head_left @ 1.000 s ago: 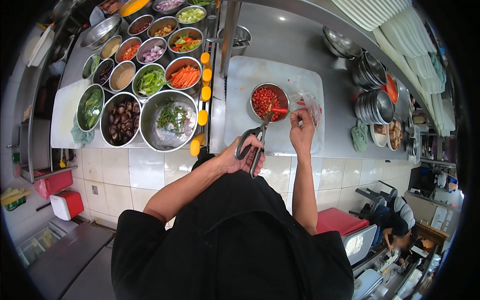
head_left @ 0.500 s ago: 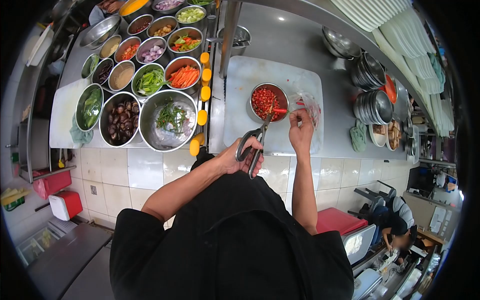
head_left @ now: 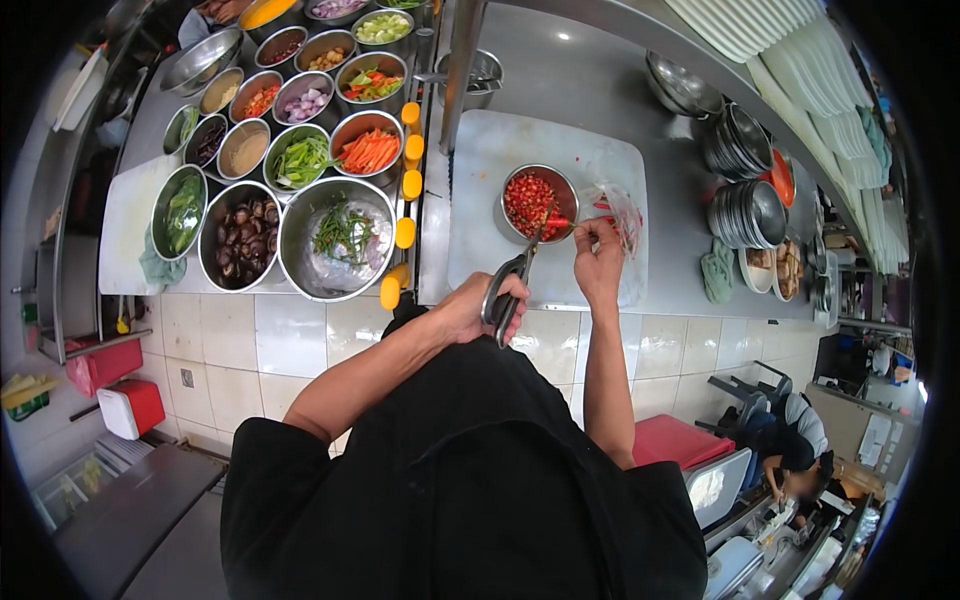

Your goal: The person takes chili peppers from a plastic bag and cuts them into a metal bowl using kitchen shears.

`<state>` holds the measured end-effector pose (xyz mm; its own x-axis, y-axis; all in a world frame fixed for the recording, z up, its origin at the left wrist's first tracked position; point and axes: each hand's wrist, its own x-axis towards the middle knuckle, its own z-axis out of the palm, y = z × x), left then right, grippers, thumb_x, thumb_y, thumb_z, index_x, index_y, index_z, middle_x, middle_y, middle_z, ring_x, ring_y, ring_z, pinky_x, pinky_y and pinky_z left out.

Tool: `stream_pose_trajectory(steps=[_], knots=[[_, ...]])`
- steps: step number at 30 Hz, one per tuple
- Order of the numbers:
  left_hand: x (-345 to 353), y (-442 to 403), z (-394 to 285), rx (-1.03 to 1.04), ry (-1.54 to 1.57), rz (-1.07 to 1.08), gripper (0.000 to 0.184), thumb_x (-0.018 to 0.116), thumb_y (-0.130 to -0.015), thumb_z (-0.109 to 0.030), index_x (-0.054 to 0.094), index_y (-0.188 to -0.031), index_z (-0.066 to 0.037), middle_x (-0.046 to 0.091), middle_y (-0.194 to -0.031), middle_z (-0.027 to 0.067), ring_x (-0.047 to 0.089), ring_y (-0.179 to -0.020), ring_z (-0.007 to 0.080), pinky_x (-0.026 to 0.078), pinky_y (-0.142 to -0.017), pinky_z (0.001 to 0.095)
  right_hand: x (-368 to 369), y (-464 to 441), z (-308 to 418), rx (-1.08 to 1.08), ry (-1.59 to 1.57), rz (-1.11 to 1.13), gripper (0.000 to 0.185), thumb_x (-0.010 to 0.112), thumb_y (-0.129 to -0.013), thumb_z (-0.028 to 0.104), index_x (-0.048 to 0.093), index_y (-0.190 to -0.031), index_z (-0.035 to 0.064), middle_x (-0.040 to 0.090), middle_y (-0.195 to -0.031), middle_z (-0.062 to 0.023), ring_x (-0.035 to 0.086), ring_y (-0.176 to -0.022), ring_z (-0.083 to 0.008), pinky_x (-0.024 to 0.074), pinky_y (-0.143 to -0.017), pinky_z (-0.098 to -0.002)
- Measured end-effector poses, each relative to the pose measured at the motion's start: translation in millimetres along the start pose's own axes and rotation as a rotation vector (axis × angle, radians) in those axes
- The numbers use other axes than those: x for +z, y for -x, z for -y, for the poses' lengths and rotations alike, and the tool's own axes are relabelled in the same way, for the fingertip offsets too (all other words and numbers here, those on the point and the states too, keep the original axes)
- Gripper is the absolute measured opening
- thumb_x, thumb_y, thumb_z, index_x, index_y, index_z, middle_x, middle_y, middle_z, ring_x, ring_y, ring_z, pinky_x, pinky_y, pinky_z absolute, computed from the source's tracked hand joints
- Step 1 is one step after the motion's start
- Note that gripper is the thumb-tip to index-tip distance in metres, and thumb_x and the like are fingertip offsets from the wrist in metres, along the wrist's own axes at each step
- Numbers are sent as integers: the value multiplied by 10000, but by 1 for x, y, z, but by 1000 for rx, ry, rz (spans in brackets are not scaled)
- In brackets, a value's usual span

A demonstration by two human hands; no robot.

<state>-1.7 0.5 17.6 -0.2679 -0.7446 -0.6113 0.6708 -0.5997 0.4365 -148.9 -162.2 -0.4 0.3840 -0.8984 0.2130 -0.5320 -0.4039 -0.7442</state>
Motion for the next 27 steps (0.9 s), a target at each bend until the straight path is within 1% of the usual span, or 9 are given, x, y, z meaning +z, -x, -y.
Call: stream_pose_trajectory(steps=[5,8,11,14,15,17,19,23,27], knots=[[6,8,-2,-69,25,87,433,555,-786,-424,588,-780,7,598,-678,120,606,-576,240,538,-576,367,0,0,3,-13,-6,-15,71,613,-807,56,616,-846,-4,623,-817,-138,574,-751,-262,454,-695,-359],[7,3,-1,-48,48,76,417,519,-812,-379,603,-831,28,614,-691,135,618,-563,243,546,-555,369,4,2,9,-62,-4,22,61,610,-801,48,616,-838,0,624,-819,-139,574,-749,-272,453,-689,-367],[6,-1,0,-5,36,25,387,543,-809,-360,597,-805,23,598,-675,124,599,-536,227,537,-535,357,5,2,11,-54,21,16,57,607,-796,40,616,-840,5,623,-819,-139,574,-749,-279,452,-690,-374],[3,-3,3,79,-61,-70,365,561,-806,-346,596,-784,16,596,-663,125,597,-529,220,534,-521,349,4,2,5,-34,23,11,57,606,-797,39,618,-847,14,622,-823,-136,568,-790,-286,447,-715,-380],[5,1,1,56,-83,-73,373,558,-809,-355,599,-776,14,605,-671,133,605,-537,220,536,-516,346,3,2,7,-25,35,4,58,607,-795,38,616,-847,15,620,-840,-136,562,-814,-292,441,-733,-383],[2,3,3,-9,-6,15,393,581,-785,-378,593,-785,15,595,-668,129,602,-561,226,533,-540,354,1,2,9,-5,60,-13,62,609,-789,34,613,-849,19,615,-874,-136,551,-864,-305,429,-768,-391],[4,6,1,-52,25,71,416,578,-778,-399,590,-797,17,598,-684,130,604,-585,233,532,-560,359,0,2,9,-69,82,-35,66,613,-780,29,611,-846,23,604,-924,-134,530,-918,-311,408,-813,-399],[9,8,-1,-62,45,82,414,584,-775,-400,589,-803,12,597,-689,127,607,-600,235,536,-571,365,6,2,5,-145,81,-47,85,619,-756,17,608,-840,30,580,-999,-127,497,-992,-314,367,-886,-409],[8,1,1,-21,40,65,398,596,-780,-388,589,-811,9,593,-684,122,606,-601,232,535,-571,365,11,5,9,-151,70,-26,91,625,-743,13,610,-831,33,575,-1013,-124,488,-1010,-314,352,-909,-411]])
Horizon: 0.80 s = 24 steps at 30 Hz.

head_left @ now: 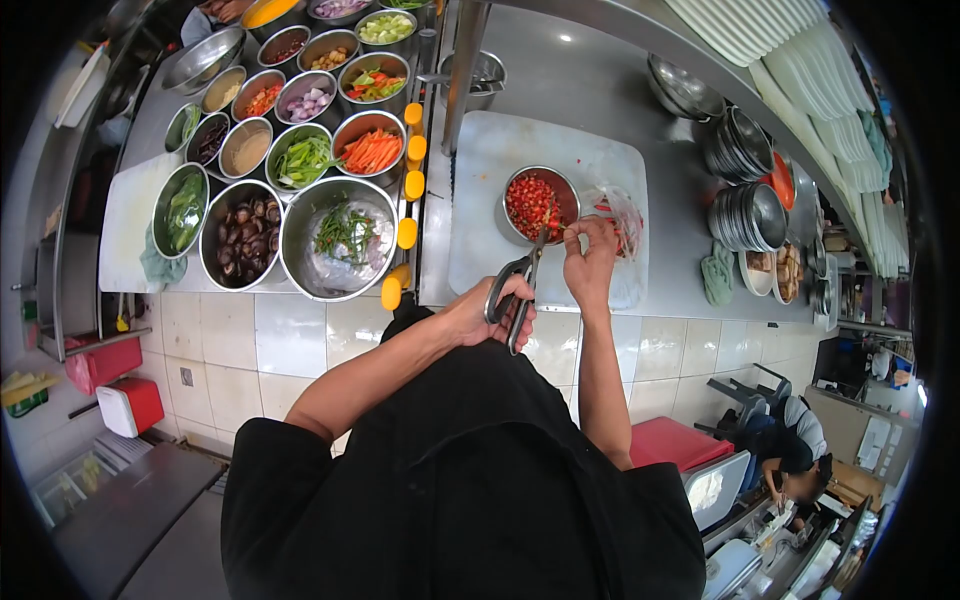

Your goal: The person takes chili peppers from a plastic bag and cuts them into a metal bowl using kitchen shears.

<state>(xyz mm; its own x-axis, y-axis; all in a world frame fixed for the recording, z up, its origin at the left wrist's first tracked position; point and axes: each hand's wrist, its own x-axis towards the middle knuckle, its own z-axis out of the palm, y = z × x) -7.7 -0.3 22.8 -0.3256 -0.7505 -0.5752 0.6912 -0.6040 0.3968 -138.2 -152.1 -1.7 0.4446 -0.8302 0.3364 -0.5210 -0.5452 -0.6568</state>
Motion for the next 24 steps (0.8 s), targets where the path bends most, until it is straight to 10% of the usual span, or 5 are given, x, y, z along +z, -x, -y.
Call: stream_pose_trajectory(steps=[24], knots=[[-1,0,3,109,-113,-131,366,577,-803,-345,595,-806,21,591,-663,118,592,-541,233,530,-542,358,5,3,2,23,17,-32,78,639,-737,22,624,-811,40,564,-1034,-129,484,-1021,-313,345,-913,-411]])
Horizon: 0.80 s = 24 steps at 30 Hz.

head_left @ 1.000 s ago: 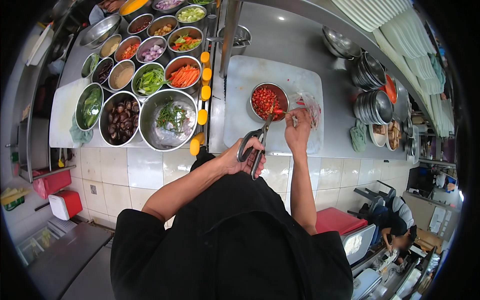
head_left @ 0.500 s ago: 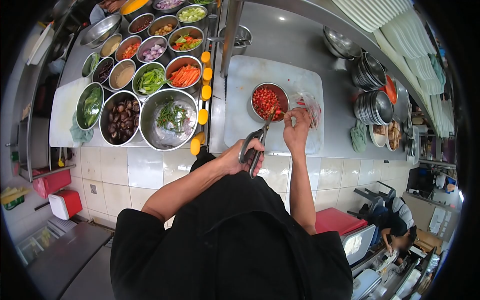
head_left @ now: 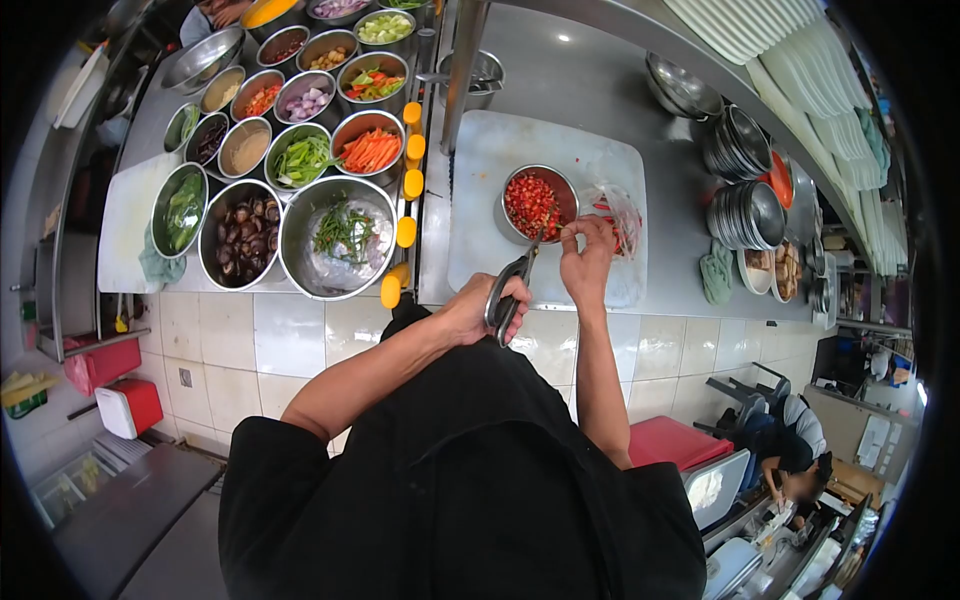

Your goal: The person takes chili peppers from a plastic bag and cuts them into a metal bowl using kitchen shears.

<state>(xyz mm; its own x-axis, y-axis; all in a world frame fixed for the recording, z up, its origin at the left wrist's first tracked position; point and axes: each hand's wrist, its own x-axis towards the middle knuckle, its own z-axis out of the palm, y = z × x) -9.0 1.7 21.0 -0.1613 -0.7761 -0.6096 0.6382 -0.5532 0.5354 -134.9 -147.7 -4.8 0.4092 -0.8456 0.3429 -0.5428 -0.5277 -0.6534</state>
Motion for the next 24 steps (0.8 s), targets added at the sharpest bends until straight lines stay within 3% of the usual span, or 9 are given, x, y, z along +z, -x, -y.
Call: stream_pose_trajectory(steps=[7,13,16,19,24], knots=[[1,8,-4,-154,95,140,398,591,-781,-403,591,-788,-5,593,-683,120,607,-614,233,529,-591,361,-1,0,4,7,75,-11,70,647,-751,51,632,-819,49,547,-1096,-138,458,-1052,-329,334,-924,-425],[0,4,-2,-85,95,101,356,603,-789,-362,588,-782,-6,597,-683,113,609,-609,227,531,-566,351,4,3,4,12,67,5,62,651,-759,70,634,-814,48,535,-1142,-149,427,-1093,-353,318,-950,-449],[-3,1,1,8,1,7,361,601,-793,-343,596,-811,17,613,-697,143,599,-521,226,540,-526,356,2,3,2,22,90,-6,58,650,-761,73,637,-812,49,530,-1158,-154,423,-1100,-360,313,-960,-457],[-2,6,-1,-84,80,96,347,607,-789,-347,588,-785,0,594,-668,107,612,-603,225,531,-560,345,0,2,2,11,109,-23,59,650,-759,71,641,-815,53,528,-1167,-157,420,-1103,-363,314,-961,-461],[1,8,-5,-156,136,153,353,613,-786,-351,588,-797,1,597,-684,118,609,-598,226,530,-557,347,1,1,7,14,101,-9,54,649,-753,67,644,-805,55,528,-1177,-155,410,-1115,-363,317,-960,-458]])
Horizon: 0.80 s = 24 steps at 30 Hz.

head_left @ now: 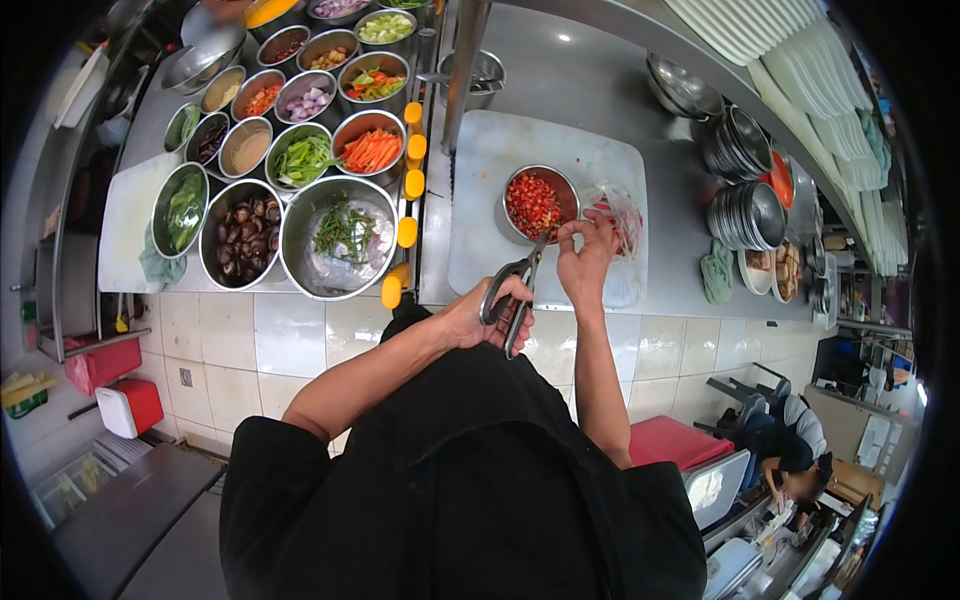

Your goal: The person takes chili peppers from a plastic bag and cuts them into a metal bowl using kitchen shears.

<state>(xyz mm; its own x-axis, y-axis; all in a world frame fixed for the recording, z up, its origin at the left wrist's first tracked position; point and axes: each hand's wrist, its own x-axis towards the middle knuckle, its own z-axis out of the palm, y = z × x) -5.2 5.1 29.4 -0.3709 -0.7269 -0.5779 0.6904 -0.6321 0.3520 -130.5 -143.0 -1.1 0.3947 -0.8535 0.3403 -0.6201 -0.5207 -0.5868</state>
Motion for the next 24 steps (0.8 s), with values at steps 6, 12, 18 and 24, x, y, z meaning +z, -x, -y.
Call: stream_pose_trajectory(steps=[6,12,18,24], knots=[[3,-3,1,74,-22,-63,340,626,-784,-332,585,-787,6,592,-677,119,601,-570,218,525,-530,342,2,1,1,-20,1,24,52,645,-748,62,649,-798,53,529,-1179,-149,405,-1119,-365,321,-959,-454],[-1,-6,3,146,-52,-137,275,663,-771,-261,595,-779,6,582,-650,97,590,-525,187,515,-472,314,0,-4,-7,-25,23,-2,61,635,-762,70,649,-819,54,537,-1172,-157,422,-1116,-354,317,-967,-456],[-7,-7,7,131,33,-71,266,647,-790,-256,597,-769,5,583,-644,94,585,-510,188,511,-454,317,-7,-36,34,-58,-179,18,128,572,-860,132,631,-886,21,560,-1149,-179,461,-1109,-362,366,-949,-427],[-20,-16,18,222,93,12,278,628,-808,-270,580,-828,4,566,-695,99,576,-543,203,502,-483,326,34,-48,162,-541,-461,297,286,646,-837,168,580,-1071,19,573,-1133,-163,554,-1015,-326,421,-918,-392]])
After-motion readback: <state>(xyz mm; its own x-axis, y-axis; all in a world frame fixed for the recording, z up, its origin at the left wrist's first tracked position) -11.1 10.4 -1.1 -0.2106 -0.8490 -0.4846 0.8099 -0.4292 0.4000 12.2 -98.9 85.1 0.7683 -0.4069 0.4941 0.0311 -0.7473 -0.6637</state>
